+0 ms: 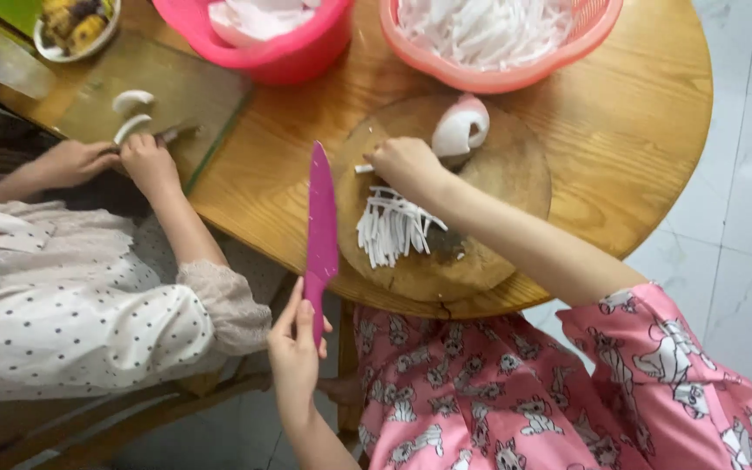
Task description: Slicing coconut meat into thin strips on a wooden cutting board using a knife
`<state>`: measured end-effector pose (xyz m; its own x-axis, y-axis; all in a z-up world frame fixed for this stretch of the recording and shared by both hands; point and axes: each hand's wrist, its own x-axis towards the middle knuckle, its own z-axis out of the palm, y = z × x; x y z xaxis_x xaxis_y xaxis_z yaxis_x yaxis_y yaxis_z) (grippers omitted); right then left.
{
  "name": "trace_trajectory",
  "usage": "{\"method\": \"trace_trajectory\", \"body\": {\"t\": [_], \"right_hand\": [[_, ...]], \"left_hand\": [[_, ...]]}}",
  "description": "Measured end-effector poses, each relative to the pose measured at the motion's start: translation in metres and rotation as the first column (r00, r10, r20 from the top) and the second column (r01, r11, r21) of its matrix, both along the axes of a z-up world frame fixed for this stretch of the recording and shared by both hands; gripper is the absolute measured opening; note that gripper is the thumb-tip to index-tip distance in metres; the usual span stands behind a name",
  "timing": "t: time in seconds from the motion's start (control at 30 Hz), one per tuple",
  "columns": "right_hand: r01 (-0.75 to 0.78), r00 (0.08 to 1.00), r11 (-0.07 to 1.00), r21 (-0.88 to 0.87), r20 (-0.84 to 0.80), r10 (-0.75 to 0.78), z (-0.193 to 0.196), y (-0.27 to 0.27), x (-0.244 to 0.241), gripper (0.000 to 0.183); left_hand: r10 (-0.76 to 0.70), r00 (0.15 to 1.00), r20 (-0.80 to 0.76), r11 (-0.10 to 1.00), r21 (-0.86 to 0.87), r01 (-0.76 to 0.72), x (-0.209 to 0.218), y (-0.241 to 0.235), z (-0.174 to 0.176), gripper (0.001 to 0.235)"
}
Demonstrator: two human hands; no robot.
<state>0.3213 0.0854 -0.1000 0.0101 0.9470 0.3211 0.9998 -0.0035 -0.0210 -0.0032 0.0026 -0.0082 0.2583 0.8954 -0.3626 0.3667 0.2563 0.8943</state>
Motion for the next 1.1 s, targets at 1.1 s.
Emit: {"method": "trace_trajectory", "body": {"t": [1.1], "right_hand": [[0.078, 0.831, 0.996, -0.036, -0.55, -0.085, 0.025, -0.168, -0.017, 0.054]], "left_hand": [[-0.172, 0.979, -0.112, 0.984, -0.057, 0.166, 0.039, -0.035, -0.01, 0.053]]}}
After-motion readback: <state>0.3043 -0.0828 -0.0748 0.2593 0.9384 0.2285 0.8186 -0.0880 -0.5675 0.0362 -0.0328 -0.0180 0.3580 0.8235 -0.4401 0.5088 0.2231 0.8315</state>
